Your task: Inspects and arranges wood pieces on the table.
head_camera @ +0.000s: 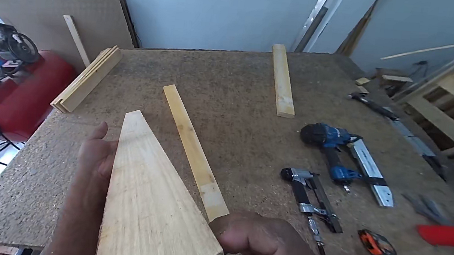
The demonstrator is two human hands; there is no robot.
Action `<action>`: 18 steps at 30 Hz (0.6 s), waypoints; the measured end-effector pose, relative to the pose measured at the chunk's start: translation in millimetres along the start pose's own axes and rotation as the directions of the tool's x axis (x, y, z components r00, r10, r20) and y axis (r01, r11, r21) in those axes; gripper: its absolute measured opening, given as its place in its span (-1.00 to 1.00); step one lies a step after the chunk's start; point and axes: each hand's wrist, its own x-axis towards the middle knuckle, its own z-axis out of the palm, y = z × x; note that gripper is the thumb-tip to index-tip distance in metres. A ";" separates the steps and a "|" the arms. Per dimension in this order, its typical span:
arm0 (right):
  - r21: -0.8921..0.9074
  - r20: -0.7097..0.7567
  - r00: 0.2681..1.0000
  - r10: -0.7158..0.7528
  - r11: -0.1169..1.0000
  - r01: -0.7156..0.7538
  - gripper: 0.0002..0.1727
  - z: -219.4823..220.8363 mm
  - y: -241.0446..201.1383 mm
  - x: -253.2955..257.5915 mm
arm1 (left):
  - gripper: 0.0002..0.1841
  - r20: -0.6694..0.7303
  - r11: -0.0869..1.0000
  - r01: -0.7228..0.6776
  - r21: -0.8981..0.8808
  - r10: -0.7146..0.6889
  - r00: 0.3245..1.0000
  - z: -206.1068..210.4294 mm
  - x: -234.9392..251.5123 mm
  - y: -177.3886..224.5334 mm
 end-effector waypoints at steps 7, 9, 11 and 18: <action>0.010 0.014 1.000 -0.024 1.000 0.023 -0.63 -1.0 3.4 1.3 | -0.16 -0.051 0.999 0.008 0.049 -0.006 0.999 0.1 0.6 0.3; 0.004 0.011 1.000 -0.021 1.000 0.021 -0.63 -1.5 4.0 2.4 | -0.22 -0.081 0.997 -0.015 0.077 0.021 0.996 5.2 -1.8 -0.9; -0.001 0.011 1.000 -0.015 1.000 0.015 -0.64 -2.5 4.4 3.6 | -0.28 -0.132 0.992 -0.043 0.121 0.058 0.990 14.8 -6.5 -4.1; -0.021 -0.007 1.000 -0.003 1.000 0.003 -0.62 -5.5 5.9 10.2 | -0.29 -0.061 0.992 -0.065 0.109 0.072 0.996 4.9 7.5 -2.2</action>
